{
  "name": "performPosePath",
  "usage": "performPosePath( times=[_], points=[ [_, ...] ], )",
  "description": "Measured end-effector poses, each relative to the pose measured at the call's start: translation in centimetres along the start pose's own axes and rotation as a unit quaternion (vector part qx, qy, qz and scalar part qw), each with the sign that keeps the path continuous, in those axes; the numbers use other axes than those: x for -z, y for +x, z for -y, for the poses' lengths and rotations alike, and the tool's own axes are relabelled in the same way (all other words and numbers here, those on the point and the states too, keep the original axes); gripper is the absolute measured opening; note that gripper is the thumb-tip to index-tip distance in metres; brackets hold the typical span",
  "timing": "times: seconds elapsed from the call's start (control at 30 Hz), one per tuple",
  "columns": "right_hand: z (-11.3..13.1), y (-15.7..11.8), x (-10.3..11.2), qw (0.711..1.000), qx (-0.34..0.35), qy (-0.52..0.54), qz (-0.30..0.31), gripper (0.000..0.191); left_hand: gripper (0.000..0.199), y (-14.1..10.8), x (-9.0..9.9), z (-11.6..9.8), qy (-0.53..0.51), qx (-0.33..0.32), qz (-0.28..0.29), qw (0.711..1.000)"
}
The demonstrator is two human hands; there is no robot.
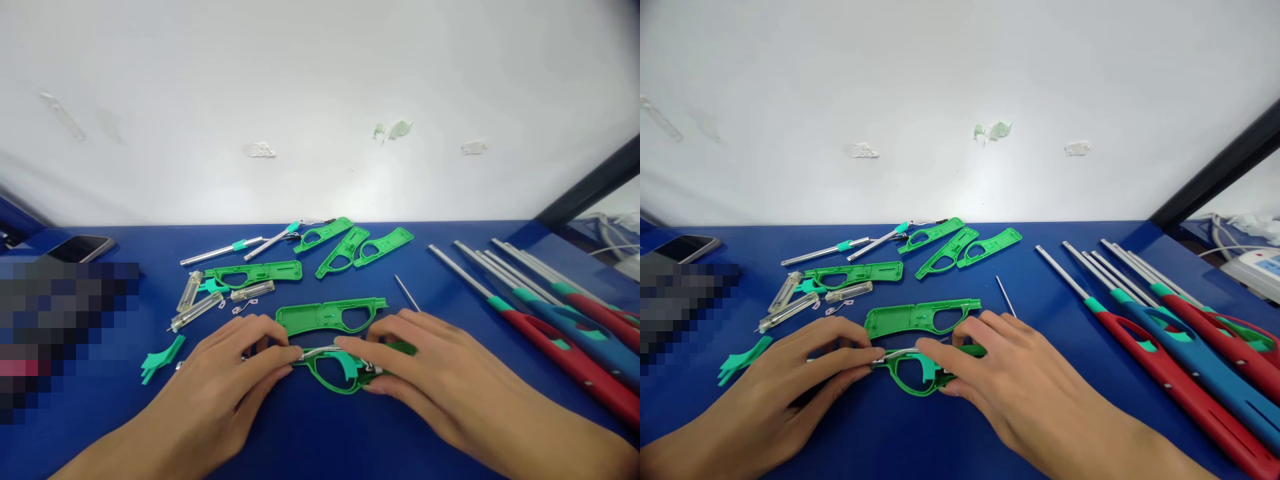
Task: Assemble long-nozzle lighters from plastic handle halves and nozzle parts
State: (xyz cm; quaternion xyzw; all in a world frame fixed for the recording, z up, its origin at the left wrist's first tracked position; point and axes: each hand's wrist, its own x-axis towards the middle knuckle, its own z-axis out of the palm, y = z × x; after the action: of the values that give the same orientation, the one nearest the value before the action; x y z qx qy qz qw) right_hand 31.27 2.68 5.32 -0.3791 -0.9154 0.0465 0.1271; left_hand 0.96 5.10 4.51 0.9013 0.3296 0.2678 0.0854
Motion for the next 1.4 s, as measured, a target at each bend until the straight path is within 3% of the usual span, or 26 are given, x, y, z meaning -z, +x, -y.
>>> performPosePath(
  times=[0.33,0.63,1.03,1.4],
  points=[
    [-0.2,-1.4,-1.6,0.996,-0.042,-0.068,-0.031,0.048,0.033,0.1,0.1,-0.5,-0.023,0.023,0.031,0.999],
    [0.1,-1.6,-1.3,0.997,-0.028,-0.061,-0.024,0.048,0.051,0.0,0.3,-1.1,-0.018,0.022,0.087,0.996],
    [0.1,-1.6,-1.2,0.998,-0.052,0.014,0.017,0.04,0.038,-0.1,-1.2,-0.8,-0.094,0.037,0.02,0.995],
    [0.4,-1.1,-1.1,0.999,-0.036,-0.013,-0.028,0.041,0.045,-0.7,-1.4,-0.6,-0.082,0.024,0.03,0.996]
  ],
)
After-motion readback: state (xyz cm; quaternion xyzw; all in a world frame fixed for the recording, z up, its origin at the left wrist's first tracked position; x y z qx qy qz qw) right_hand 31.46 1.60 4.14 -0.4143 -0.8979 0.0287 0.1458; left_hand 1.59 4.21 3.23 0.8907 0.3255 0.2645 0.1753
